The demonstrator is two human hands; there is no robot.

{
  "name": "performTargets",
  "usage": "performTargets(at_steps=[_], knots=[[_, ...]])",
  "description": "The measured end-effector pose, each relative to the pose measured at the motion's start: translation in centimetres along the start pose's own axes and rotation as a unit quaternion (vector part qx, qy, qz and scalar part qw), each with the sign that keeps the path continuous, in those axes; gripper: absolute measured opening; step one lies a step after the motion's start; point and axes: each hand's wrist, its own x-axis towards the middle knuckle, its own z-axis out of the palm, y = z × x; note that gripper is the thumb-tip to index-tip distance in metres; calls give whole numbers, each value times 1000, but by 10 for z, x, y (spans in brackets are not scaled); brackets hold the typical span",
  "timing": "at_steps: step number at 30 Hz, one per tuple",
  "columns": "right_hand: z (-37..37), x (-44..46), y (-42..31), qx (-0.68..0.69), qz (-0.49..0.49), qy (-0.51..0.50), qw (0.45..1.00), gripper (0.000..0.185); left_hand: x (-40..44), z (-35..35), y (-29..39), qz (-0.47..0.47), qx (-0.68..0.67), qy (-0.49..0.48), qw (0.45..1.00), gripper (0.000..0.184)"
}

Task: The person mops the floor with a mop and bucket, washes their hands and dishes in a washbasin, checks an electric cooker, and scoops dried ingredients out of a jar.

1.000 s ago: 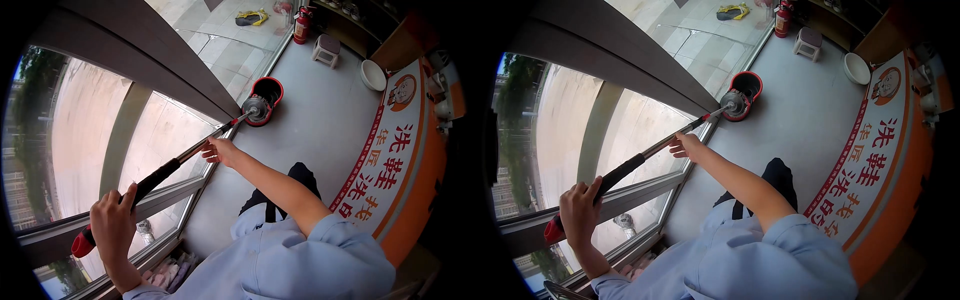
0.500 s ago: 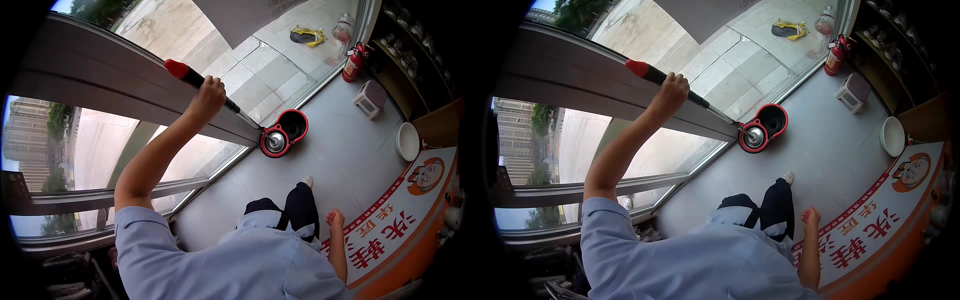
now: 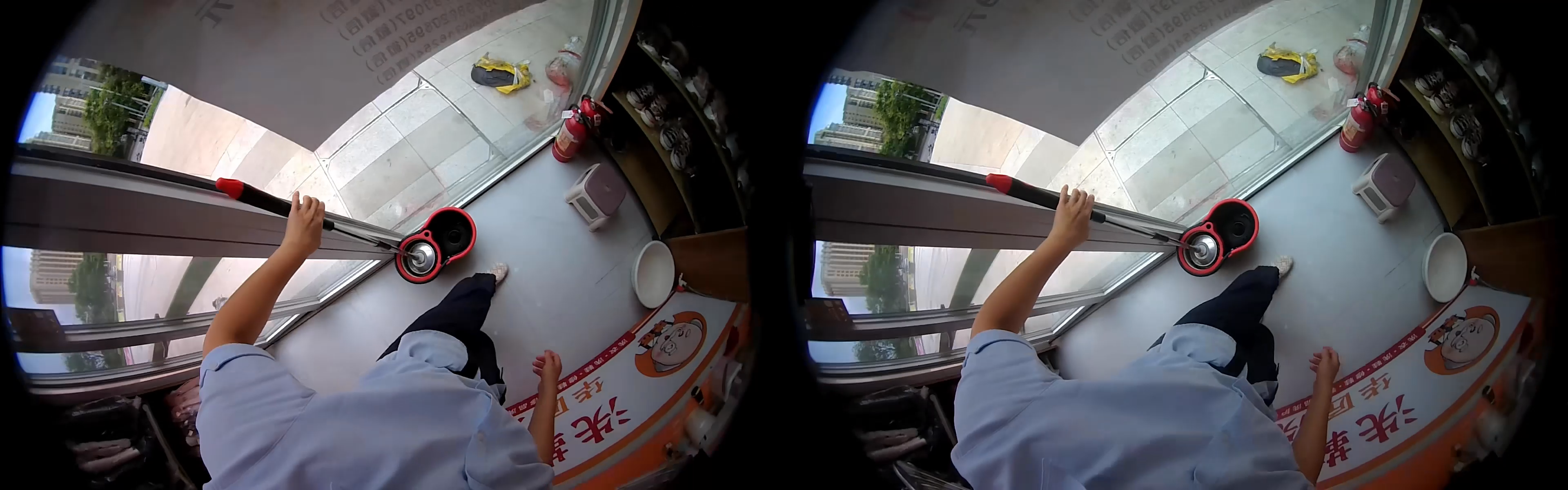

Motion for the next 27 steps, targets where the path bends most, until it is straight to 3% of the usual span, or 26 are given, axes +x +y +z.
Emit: performTargets(at_steps=[3,4,5,10,15,22,27], knots=[[-4,1,-28,-87,-81,-27,993,27,39,10,19,-37,3,-75,997,46],[-6,4,-31,-103,-132,-1,986,26,48,11,24,-46,-42,-83,995,30],[-13,0,-32,-131,-177,21,975,25,57,19,28,-45,-46,-101,993,28],[-52,-7,-56,-133,-132,100,977,24,102,10,65,-9,-19,-271,962,34],[-107,25,-60,-63,-69,127,987,25,176,-25,132,37,-44,-259,964,37],[-222,126,-94,13,-105,132,986,24,301,-129,315,91,-148,-216,961,41],[-332,213,-151,-91,-49,178,979,28,364,-250,506,226,-262,-239,907,41]])
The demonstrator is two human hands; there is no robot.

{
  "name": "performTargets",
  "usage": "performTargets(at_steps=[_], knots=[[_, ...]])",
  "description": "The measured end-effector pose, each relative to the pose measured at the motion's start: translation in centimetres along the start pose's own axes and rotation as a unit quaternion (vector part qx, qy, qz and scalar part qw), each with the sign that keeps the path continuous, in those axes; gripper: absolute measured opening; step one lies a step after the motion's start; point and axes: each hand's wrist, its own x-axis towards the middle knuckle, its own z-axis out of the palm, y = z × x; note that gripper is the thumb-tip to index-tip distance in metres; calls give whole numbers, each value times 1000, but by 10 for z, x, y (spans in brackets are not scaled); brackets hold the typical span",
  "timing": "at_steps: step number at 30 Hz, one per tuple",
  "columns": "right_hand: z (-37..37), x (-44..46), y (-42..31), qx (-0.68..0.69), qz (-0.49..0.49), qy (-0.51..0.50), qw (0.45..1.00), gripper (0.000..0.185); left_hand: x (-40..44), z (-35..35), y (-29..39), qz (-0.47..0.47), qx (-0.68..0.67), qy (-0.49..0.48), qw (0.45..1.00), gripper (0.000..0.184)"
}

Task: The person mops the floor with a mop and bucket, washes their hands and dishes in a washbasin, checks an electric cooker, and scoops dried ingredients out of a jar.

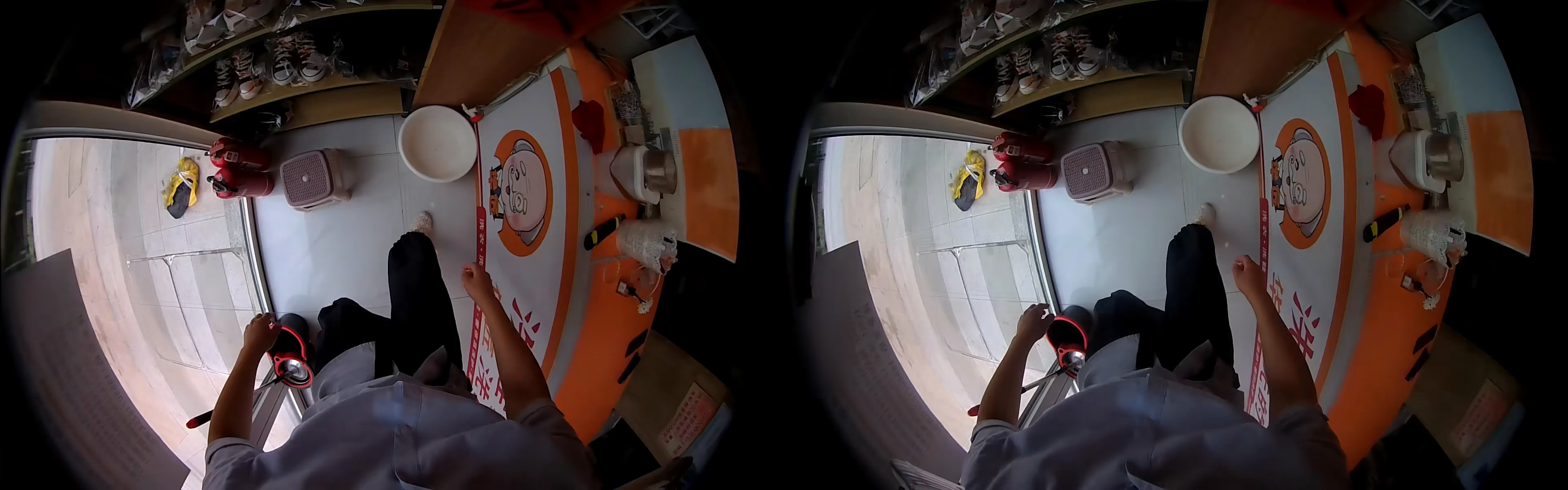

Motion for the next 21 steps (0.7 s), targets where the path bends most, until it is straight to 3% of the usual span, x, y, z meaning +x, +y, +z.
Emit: performTargets(at_steps=[3,5,7,9,13,16,18,21], knots=[[-20,91,6,-52,-43,63,996,23,74,-27,122,129,-39,-27,990,38],[-41,141,-14,23,7,23,999,22,128,-43,187,233,-74,-25,969,35],[-62,183,-39,3,4,30,1000,22,179,-57,242,283,-79,10,956,32],[-68,221,-57,10,-90,135,987,22,232,-61,275,293,-82,32,952,33],[-86,261,-108,180,-2,93,979,22,313,-46,317,291,-94,-1,952,33],[-56,302,-90,212,26,81,974,23,362,-27,336,319,-63,-67,943,33],[-25,332,-65,240,33,86,966,23,387,-15,347,291,-22,-120,949,33],[-4,375,-50,243,90,92,962,25,423,1,355,296,-42,-115,947,31]])
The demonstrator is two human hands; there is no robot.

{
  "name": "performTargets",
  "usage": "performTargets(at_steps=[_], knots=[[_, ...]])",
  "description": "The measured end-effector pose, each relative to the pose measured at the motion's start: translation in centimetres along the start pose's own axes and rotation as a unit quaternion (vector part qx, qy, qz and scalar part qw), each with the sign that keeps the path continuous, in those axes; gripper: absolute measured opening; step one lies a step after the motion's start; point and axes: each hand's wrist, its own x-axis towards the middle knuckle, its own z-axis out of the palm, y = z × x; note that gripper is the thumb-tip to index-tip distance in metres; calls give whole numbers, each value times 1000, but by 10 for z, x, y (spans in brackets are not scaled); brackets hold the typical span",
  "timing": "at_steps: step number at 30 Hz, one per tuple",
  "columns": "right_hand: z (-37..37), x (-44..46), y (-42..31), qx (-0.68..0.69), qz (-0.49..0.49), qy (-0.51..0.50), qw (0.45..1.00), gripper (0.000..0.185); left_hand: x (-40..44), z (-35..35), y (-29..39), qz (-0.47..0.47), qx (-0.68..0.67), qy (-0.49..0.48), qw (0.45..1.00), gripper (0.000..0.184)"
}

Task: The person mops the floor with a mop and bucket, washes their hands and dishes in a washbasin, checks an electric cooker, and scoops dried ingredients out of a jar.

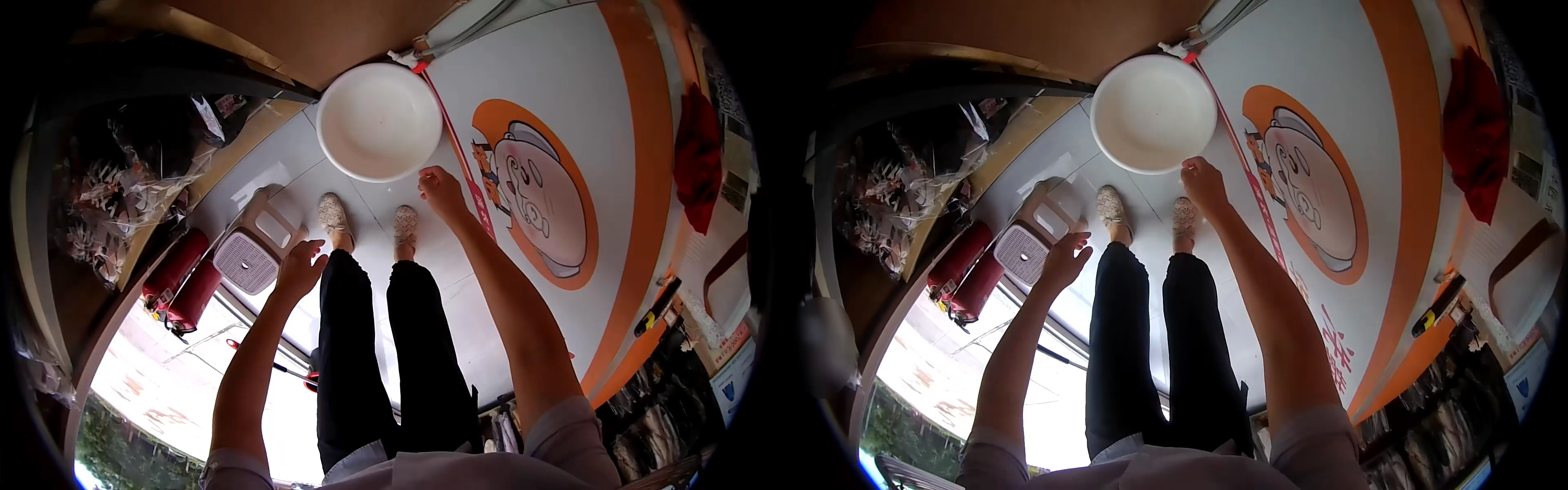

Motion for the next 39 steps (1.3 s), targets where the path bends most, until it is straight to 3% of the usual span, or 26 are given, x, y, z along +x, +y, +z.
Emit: performTargets(at_steps=[5,8,12,17,18,20,24,26,28,29,30,33,35,39], knots=[[14,86,14,-73,-7,20,997,34,42,27,-44,-83,-75,2,994,30],[22,110,-1,-15,32,10,999,34,32,50,-55,-191,-165,31,967,27],[50,92,6,-36,26,-91,995,34,-22,85,-67,-356,-216,8,909,27],[78,33,70,-174,-7,-251,952,31,-127,186,-125,-360,-120,89,921,29],[76,17,80,-207,-2,-272,940,30,-150,204,-126,-387,-156,96,904,30],[67,-12,110,-234,-27,-306,922,29,-191,230,-111,-449,-191,71,870,31],[36,-54,149,-326,-39,-349,878,24,-260,280,-99,-491,-142,-43,858,29],[21,-69,157,-390,-27,-352,850,24,-283,280,-94,-518,-151,-23,842,27],[6,-71,181,-413,-20,-370,832,24,-305,290,-112,-553,-166,20,816,27],[-4,-65,202,-466,-96,-361,802,23,-314,293,-123,-574,-198,36,794,26],[-6,-68,205,-472,-103,-365,796,23,-323,296,-137,-584,-203,50,785,26],[-1,-80,204,-516,-46,-350,781,25,-356,312,-190,-602,-181,94,772,27],[13,-92,201,-490,-7,-321,810,24,-376,316,-229,-619,-169,132,755,29],[58,-123,209,-476,-16,-301,826,23,-414,326,-325,-650,-155,204,716,39]])
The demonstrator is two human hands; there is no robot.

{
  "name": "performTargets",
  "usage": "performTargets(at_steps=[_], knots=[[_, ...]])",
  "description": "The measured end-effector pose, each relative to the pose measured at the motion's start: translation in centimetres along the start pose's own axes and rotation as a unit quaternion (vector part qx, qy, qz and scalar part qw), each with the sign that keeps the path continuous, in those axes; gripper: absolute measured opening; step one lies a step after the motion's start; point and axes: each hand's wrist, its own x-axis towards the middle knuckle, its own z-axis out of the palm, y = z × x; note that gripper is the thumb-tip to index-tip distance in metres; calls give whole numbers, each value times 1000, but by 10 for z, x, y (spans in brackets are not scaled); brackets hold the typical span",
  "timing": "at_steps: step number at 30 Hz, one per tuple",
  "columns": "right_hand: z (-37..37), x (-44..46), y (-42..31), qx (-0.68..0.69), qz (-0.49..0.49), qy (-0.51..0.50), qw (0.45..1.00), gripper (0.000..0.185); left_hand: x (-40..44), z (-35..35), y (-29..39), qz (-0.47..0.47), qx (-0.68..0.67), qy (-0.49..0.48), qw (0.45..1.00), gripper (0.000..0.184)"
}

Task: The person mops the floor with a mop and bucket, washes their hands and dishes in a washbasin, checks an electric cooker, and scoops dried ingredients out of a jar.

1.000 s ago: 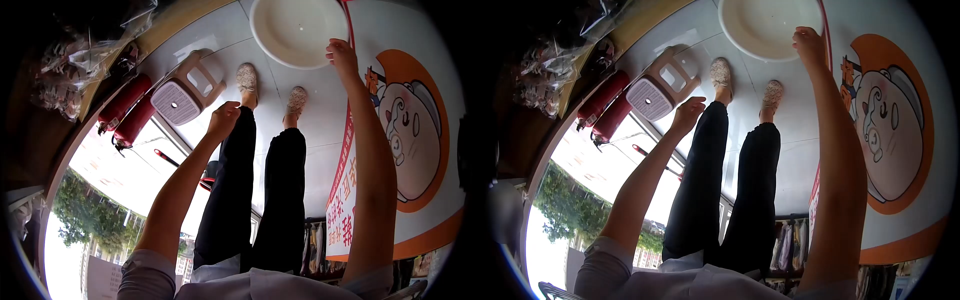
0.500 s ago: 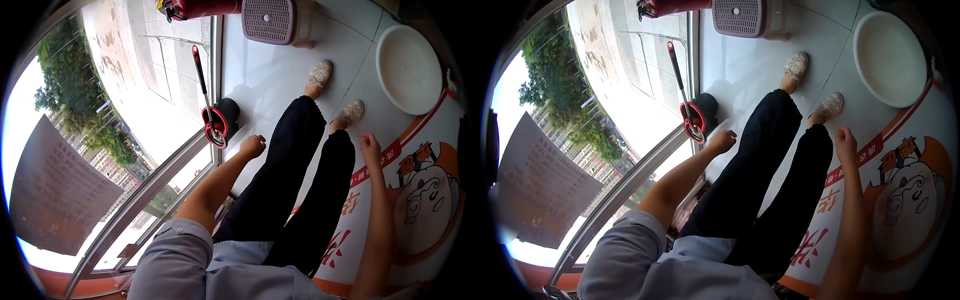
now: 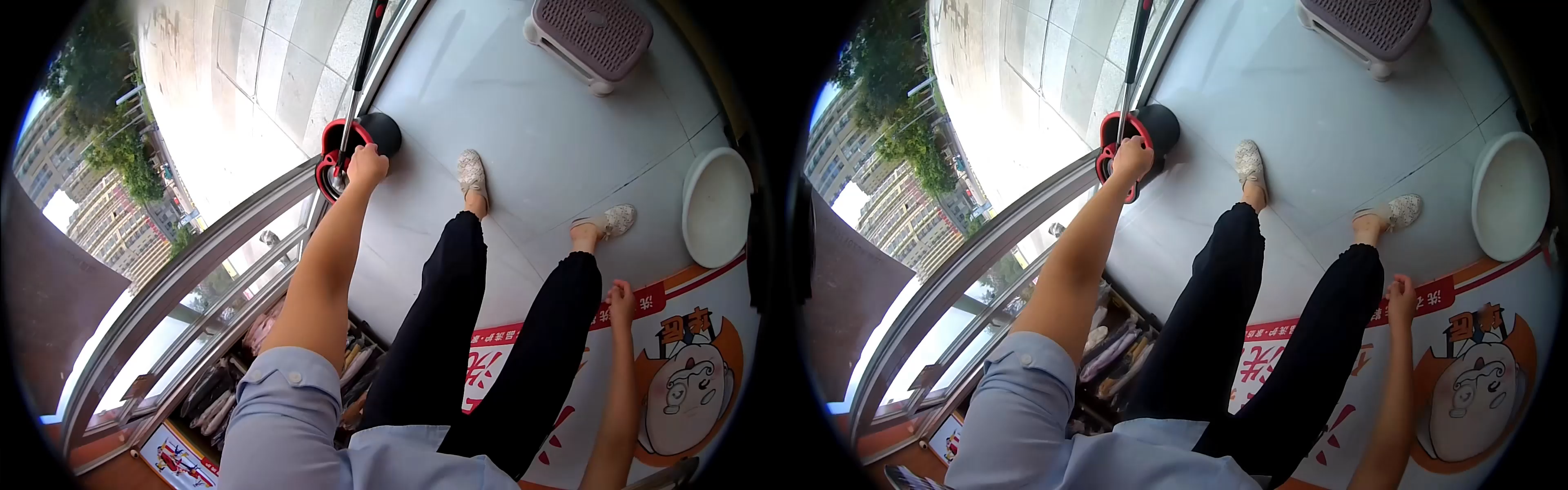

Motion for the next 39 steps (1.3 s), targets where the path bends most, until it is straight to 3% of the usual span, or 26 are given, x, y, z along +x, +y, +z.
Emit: performTargets(at_steps=[3,7,11,13,15,16,17,19,21,25,26,28,31,35,36,37,39], knots=[[45,-6,-37,17,0,-19,1000,22,67,-8,-23,-9,-47,70,996,45],[129,-19,-100,9,-20,-49,999,20,143,-7,-45,-43,-111,75,990,74],[220,-18,-146,-43,-81,-93,991,20,201,18,-65,-7,-139,13,990,103],[266,-9,-164,-43,-105,-102,988,20,215,28,-69,-18,-193,-46,980,91],[306,9,-180,-119,-164,-105,974,21,220,40,-76,50,-152,-16,987,67],[326,15,-194,-126,-182,-111,969,22,214,36,-77,56,-156,-20,986,43],[345,18,-212,-132,-199,-118,964,23,205,31,-81,128,-166,-60,976,31],[375,4,-272,-188,-228,-127,947,24,178,36,-81,165,-234,32,958,18],[408,13,-294,-238,-263,-133,925,25,148,32,-99,290,-190,92,933,8],[453,12,-353,-227,-247,-147,930,25,136,44,-126,218,-122,19,968,45],[462,15,-361,-197,-242,-156,937,25,140,52,-124,219,-124,18,968,45],[468,20,-368,-169,-226,-162,946,25,149,72,-112,294,-106,101,944,57],[448,23,-366,-151,-257,-154,942,25,150,97,-68,305,-115,43,944,63],[405,31,-328,-194,-219,-117,949,24,139,94,-30,228,-155,-31,961,29],[396,33,-314,-219,-203,-103,949,23,130,88,-29,211,-179,57,959,18],[386,35,-302,-212,-203,-101,951,23,122,77,-33,216,-174,59,959,18],[376,30,-284,-253,-161,-91,950,21,108,49,-53,179,-257,154,937,19]])
